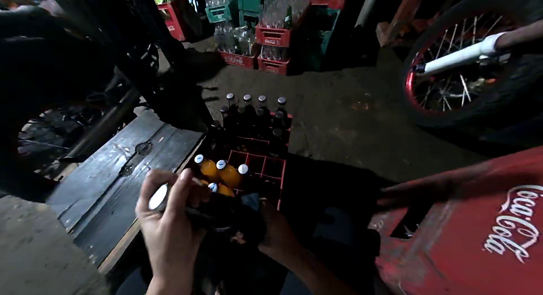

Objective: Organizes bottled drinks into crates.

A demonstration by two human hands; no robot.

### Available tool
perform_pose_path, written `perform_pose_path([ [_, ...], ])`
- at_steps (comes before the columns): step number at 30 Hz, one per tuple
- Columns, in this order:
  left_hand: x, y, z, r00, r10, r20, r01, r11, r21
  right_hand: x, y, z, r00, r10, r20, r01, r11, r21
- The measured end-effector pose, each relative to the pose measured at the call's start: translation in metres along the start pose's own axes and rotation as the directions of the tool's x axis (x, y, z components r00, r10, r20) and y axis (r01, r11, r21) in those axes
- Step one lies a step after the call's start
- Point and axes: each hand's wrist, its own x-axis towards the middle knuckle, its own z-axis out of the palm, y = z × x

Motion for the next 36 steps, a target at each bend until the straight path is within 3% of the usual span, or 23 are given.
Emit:
perform_pose_path([
  [2, -0.006, -0.001, -0.014, 0.993, 0.110, 0.043, -0.112, 0.993, 0.042, -0.006, 0.032, -0.012, 0.989, 0.125, -0.076, -0.114, 0.984, 0.139],
  [4, -0.018, -0.011, -0.022, 0.975, 0.196, 0.109, -0.209, 0.970, 0.126, 0.007, 0.039, -0.032, 0.914, 0.265, -0.308, -0.181, 0.944, 0.275],
  [6, -0.029, -0.028, -0.023, 0.958, 0.246, 0.146, -0.270, 0.945, 0.184, 0.039, 0.045, -0.048, 0.810, 0.217, -0.545, -0.093, 0.965, 0.246],
  [7, -0.032, -0.039, -0.021, 0.951, 0.268, 0.151, -0.295, 0.935, 0.195, 0.060, 0.053, -0.051, 0.791, 0.171, -0.587, -0.054, 0.976, 0.211],
  [10, -0.040, -0.075, -0.013, 0.923, 0.343, 0.173, -0.377, 0.897, 0.230, 0.121, 0.079, -0.038, 0.836, 0.087, -0.542, -0.033, 0.993, 0.110],
  [12, -0.046, -0.097, -0.008, 0.907, 0.376, 0.187, -0.415, 0.871, 0.262, 0.147, 0.101, -0.018, 0.867, 0.152, -0.474, -0.140, 0.988, 0.061],
  [14, -0.050, -0.108, -0.002, 0.905, 0.381, 0.191, -0.424, 0.855, 0.299, 0.160, 0.117, -0.001, 0.850, 0.232, -0.473, -0.254, 0.967, 0.017],
  [17, -0.051, -0.117, 0.000, 0.925, 0.330, 0.188, -0.375, 0.872, 0.315, 0.167, 0.115, 0.003, 0.847, 0.306, -0.434, -0.342, 0.940, -0.005],
  [23, -0.057, -0.137, -0.004, 0.987, 0.096, 0.127, -0.142, 0.895, 0.423, 0.160, 0.069, -0.044, 0.795, 0.050, -0.604, -0.061, 0.998, 0.002],
  [28, -0.064, -0.151, -0.012, 0.990, -0.059, 0.127, -0.019, 0.838, 0.545, 0.126, 0.015, -0.085, 0.863, 0.054, -0.502, -0.034, 0.998, 0.050],
  [30, -0.063, -0.142, -0.011, 0.984, -0.052, 0.168, -0.068, 0.768, 0.636, 0.111, 0.020, -0.086, 0.909, 0.041, -0.414, -0.028, 0.999, 0.037],
  [33, -0.049, -0.118, 0.005, 0.932, 0.136, 0.337, -0.338, 0.659, 0.671, 0.092, 0.028, -0.077, 0.950, 0.025, -0.310, -0.035, 0.999, -0.027],
  [36, -0.032, -0.092, 0.042, 0.879, 0.170, 0.444, -0.405, 0.758, 0.511, 0.077, 0.016, -0.069, 0.943, -0.058, -0.327, 0.029, 0.995, -0.092],
])
